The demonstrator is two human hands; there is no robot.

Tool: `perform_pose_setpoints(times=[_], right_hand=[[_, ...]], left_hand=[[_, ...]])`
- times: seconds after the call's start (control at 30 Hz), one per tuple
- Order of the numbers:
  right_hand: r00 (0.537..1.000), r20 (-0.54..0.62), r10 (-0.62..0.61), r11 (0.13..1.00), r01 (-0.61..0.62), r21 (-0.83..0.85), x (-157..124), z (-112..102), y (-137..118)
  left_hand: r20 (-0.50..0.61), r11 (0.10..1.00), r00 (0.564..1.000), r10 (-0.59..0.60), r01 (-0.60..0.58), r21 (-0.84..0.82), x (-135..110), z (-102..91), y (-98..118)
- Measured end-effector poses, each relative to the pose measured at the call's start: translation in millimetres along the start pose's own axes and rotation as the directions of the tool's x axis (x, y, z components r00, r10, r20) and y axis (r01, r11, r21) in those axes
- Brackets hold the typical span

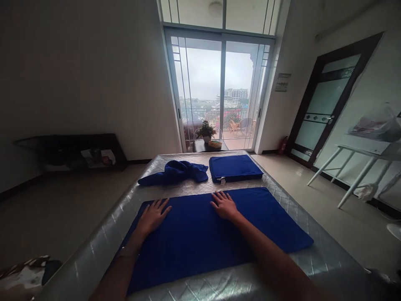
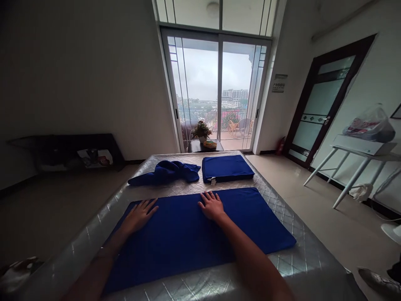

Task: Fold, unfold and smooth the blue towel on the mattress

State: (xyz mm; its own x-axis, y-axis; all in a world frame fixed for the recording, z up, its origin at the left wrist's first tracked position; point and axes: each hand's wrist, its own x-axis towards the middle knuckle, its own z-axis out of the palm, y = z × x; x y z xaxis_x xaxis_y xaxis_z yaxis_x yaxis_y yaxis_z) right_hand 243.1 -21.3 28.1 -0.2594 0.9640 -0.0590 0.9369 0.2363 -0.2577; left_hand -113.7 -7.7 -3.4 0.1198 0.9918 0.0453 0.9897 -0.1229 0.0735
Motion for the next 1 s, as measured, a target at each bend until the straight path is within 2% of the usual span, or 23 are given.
perform_pose_setpoints(times=[0.17,0.27,0.37,0.47,0.67,0.87,0.93,1.0], right_hand=[[0.977,0.005,0.212,0.972,-0.21,-0.106,-19,-24,91],[0.93,-0.047,0.364,0.918,-0.367,-0.15,-35,-34,148],[0.882,-0.097,0.46,0.87,-0.47,-0.15,-45,-36,185],[0.868,-0.116,0.484,0.858,-0.496,-0.135,-47,-35,196],[0.875,-0.103,0.473,0.867,-0.483,-0.125,-46,-36,194],[0.876,-0.163,0.455,0.87,-0.476,-0.129,-49,-34,191],[0.875,-0.175,0.452,0.873,-0.474,-0.115,-50,-34,190],[0.872,-0.176,0.458,0.873,-0.478,-0.099,-50,-34,191]], left_hand=[[-0.002,0.995,0.998,-0.064,0.064,0.082,3,2.8,-20],[-0.007,0.994,0.995,-0.095,0.095,0.052,3,3.8,-22],[-0.022,0.987,0.988,-0.154,0.155,0.037,2,3.7,-21],[-0.032,0.978,0.979,-0.2,0.201,0.05,1,3.0,-17],[0.017,0.976,0.978,-0.207,0.205,0.068,0,-2.0,-11],[0.082,0.97,0.968,-0.236,0.23,0.072,5,-22.1,-9],[0.066,0.962,0.962,-0.266,0.26,0.079,14,-28.6,8],[0.023,0.972,0.975,-0.222,0.219,0.085,25,-29.7,42]])
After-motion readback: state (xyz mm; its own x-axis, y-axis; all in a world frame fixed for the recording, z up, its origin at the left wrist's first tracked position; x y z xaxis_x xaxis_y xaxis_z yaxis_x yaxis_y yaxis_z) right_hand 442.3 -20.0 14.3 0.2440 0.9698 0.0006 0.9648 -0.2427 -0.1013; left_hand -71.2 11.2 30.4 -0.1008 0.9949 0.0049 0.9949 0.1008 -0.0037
